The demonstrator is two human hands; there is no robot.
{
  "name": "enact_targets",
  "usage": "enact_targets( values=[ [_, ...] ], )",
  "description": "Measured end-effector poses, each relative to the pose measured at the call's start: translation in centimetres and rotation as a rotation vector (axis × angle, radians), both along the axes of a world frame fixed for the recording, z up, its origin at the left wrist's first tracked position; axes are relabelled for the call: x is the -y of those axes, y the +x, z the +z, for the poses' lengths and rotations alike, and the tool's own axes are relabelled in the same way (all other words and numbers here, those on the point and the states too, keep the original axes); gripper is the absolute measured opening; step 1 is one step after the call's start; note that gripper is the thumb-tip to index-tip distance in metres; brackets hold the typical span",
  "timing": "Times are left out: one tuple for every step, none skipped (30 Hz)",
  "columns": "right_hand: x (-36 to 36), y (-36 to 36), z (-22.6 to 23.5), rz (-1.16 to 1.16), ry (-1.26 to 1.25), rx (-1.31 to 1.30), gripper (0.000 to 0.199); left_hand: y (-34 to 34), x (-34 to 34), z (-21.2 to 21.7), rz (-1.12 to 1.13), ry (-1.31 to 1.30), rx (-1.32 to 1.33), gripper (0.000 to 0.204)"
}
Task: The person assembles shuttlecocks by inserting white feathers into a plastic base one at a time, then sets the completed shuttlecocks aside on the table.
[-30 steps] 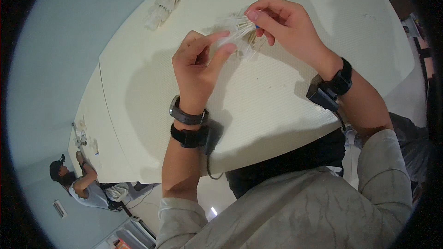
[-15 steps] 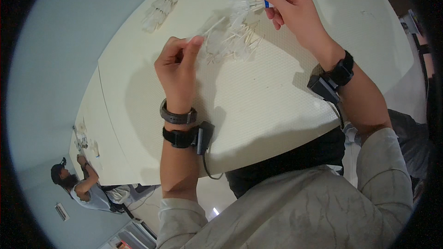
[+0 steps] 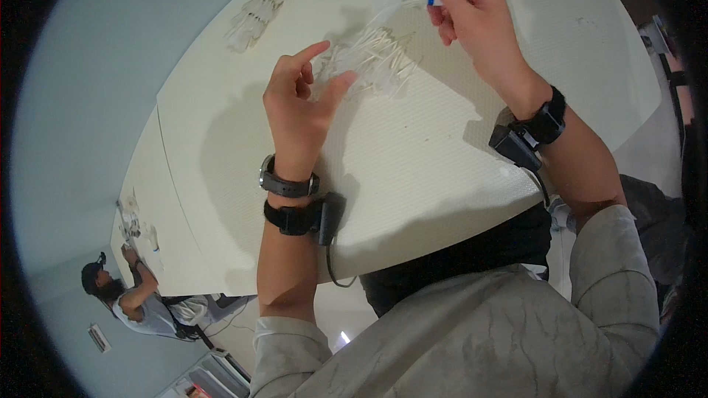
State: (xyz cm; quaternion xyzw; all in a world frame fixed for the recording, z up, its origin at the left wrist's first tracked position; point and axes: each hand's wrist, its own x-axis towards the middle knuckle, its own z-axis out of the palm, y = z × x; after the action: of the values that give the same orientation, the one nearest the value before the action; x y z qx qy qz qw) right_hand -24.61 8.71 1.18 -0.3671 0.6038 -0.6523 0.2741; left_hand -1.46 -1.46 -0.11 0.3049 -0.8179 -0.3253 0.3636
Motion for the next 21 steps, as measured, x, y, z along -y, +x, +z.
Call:
enact_targets(
  values=[
    [0.0,0.3,-0.1,0.032,-0.038,0.006,0.034,-0.1,-0.1,0.3,-0.017,-0.039,-0.023,0.026],
    [-0.2,0.5,-0.1,0.031,-0.037,0.007,0.034,-0.3,-0.3,0.6,-0.018,-0.038,-0.022,0.026],
    [-0.3,0.8,-0.1,0.114,0.007,0.040,0.037,-0.3,-0.4,0.9,-0.026,-0.040,-0.039,0.031],
    [-0.4,1.2,-0.2,0.198,0.051,0.073,0.040,-0.2,-0.5,1.0,-0.033,-0.042,-0.055,0.035],
    [-0.4,1.6,-0.3,0.208,0.088,0.090,0.043,-0.2,-0.6,0.9,-0.031,-0.042,-0.053,0.035],
    [-0.6,2.0,-0.1,0.209,0.089,0.092,0.043,-0.2,-0.8,0.8,-0.056,-0.030,-0.055,0.035],
    [-0.7,2.2,0.2,0.209,0.090,0.100,0.041,-0.2,-0.9,0.7,-0.080,-0.018,-0.058,0.034],
    [-0.7,2.3,0.3,0.209,0.090,0.107,0.040,-0.1,-1.0,0.7,-0.079,-0.017,-0.057,0.034],
    [-0.7,2.2,0.2,0.209,0.090,0.110,0.040,-0.1,-1.1,0.9,-0.095,0.060,-0.110,0.030],
    [-0.7,2.0,-0.1,0.205,0.081,0.100,0.040,-0.1,-1.2,1.1,-0.112,0.136,-0.163,0.025],
    [-0.6,1.9,-0.3,0.200,0.072,0.091,0.041,-0.1,-1.4,1.3,-0.112,0.136,-0.161,0.025],
    [-0.7,2.0,-0.3,0.198,0.073,0.090,0.041,-0.2,-1.5,1.6,-0.112,0.140,-0.162,0.019],
    [-0.7,2.1,-0.2,0.212,0.093,0.083,0.041,-0.4,-1.6,1.7,-0.112,0.143,-0.163,0.014],
    [-0.8,2.2,-0.1,0.225,0.113,0.075,0.041,-0.5,-1.6,1.4,-0.115,0.144,-0.164,0.014],
    [-0.8,2.3,-0.1,0.227,0.111,0.077,0.041,-0.5,-1.6,1.1,-0.129,0.139,-0.162,0.013],
    [-0.8,2.4,0.0,0.248,0.123,0.065,0.045,-0.4,-1.6,0.9,-0.143,0.133,-0.160,0.012],
    [-0.7,2.5,0.0,0.269,0.135,0.053,0.049,-0.3,-1.7,0.8,-0.141,0.131,-0.158,0.012],
    [-0.8,2.5,-0.1,0.267,0.136,0.053,0.049,-0.3,-2.0,1.0,-0.130,0.174,-0.125,0.005],
    [-0.8,2.4,-0.2,0.278,0.138,0.047,0.048,-0.3,-2.2,1.1,-0.119,0.216,-0.092,0.005],
    [-0.8,2.3,-0.3,0.289,0.139,0.041,0.046,-0.4,-2.3,1.2,-0.121,0.218,-0.092,0.005],
    [-0.7,2.4,-0.3,0.290,0.139,0.041,0.046,-0.5,-2.3,1.3,-0.118,0.227,-0.100,0.009]
  ],
)
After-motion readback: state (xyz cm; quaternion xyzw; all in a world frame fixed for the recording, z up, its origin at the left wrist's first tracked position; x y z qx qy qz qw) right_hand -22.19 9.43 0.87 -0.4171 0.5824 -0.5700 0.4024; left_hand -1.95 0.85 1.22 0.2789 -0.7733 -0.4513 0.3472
